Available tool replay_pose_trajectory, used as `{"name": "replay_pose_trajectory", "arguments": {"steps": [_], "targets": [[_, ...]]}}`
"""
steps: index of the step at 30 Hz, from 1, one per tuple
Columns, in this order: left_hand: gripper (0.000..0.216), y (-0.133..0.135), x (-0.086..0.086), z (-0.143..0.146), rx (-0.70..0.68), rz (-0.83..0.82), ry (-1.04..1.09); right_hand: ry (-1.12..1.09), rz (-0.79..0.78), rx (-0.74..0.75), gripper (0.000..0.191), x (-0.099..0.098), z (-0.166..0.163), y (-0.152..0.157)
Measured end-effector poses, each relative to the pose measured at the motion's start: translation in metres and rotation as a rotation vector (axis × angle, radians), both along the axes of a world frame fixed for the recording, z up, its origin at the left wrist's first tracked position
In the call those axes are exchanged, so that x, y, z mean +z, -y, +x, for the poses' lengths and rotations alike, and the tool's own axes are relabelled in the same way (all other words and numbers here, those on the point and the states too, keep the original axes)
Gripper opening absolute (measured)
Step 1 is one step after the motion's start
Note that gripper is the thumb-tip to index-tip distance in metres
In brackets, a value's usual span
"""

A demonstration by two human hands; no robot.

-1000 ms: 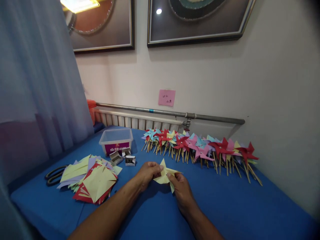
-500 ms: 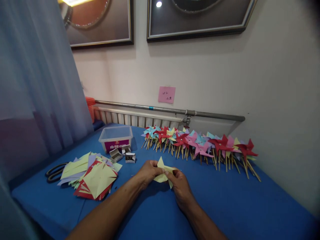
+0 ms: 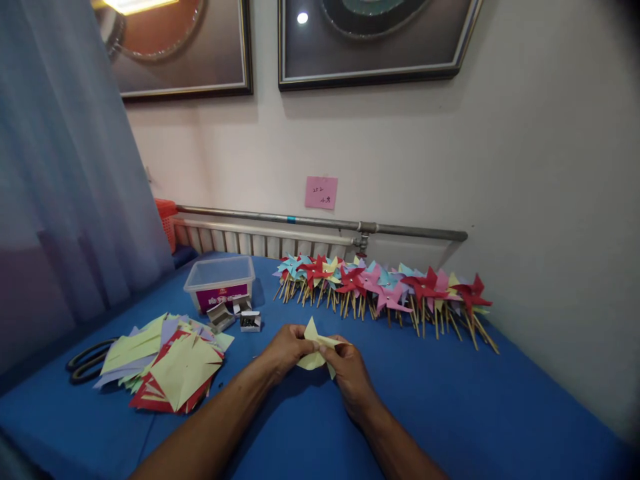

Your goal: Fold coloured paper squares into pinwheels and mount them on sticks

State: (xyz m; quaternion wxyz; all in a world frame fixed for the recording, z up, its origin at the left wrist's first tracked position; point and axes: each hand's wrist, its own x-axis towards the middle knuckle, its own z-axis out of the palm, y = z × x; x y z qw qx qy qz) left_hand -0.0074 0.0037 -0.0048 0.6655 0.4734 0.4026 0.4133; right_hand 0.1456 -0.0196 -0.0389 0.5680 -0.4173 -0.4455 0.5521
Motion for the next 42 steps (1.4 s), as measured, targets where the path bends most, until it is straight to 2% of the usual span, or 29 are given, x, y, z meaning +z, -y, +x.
{"name": "replay_pose_trajectory", "arguments": {"steps": [3, 6, 10, 12, 14, 15, 17, 19, 21, 24, 27, 30, 33, 38, 42], "targets": [[0.038, -0.001, -0.002, 0.003, 0.066, 0.019, -0.012, -0.028, -0.011, 0.008, 0.042, 0.0, 0.0, -0.001], [0.042, -0.007, 0.0, 0.005, 0.205, 0.088, -0.04, -0.071, -0.026, -0.031, 0.041, 0.001, 0.001, -0.003], [0.029, -0.003, 0.012, -0.003, 0.43, 0.195, -0.211, -0.098, -0.039, -0.018, 0.04, 0.004, 0.003, -0.007], [0.018, 0.017, 0.015, -0.012, 0.481, 0.303, -0.326, -0.099, -0.047, -0.017, 0.043, 0.004, 0.004, -0.007], [0.013, 0.049, 0.01, -0.023, 0.446, 0.417, -0.464, -0.099, -0.048, -0.029, 0.045, 0.004, 0.004, -0.007], [0.014, 0.067, 0.004, -0.029, 0.405, 0.471, -0.556, -0.1, -0.047, -0.042, 0.045, 0.004, 0.004, -0.007], [0.012, 0.104, -0.014, -0.043, 0.379, 0.682, -0.776, -0.095, -0.057, -0.058, 0.045, 0.004, 0.003, -0.005], [0.014, 0.135, -0.034, -0.059, 0.442, 0.875, -0.964, -0.086, -0.071, -0.056, 0.044, 0.006, 0.003, -0.004], [0.014, 0.156, -0.051, -0.079, 0.563, 0.953, -1.114, -0.075, -0.069, -0.046, 0.042, 0.006, 0.003, -0.003], [0.016, 0.169, -0.065, -0.107, 0.711, 0.984, -1.249, -0.05, -0.05, -0.036, 0.04, 0.005, 0.004, -0.004], [0.021, 0.171, -0.069, -0.122, 0.726, 0.985, -1.323, -0.031, -0.051, -0.045, 0.038, 0.003, 0.005, -0.007], [0.027, 0.168, -0.069, -0.123, 0.668, 0.944, -1.376, -0.031, -0.062, -0.058, 0.039, 0.002, 0.004, -0.008], [0.032, 0.16, -0.067, -0.12, 0.625, 0.837, -1.419, -0.04, -0.065, -0.06, 0.041, 0.004, 0.004, -0.007], [0.035, 0.14, -0.057, -0.122, 0.643, 0.649, -1.45, -0.024, -0.052, -0.036, 0.038, 0.005, 0.005, -0.004], [0.033, 0.14, -0.06, -0.123, 0.676, 0.71, -1.452, -0.008, -0.027, -0.041, 0.037, 0.002, 0.006, -0.006]]}}
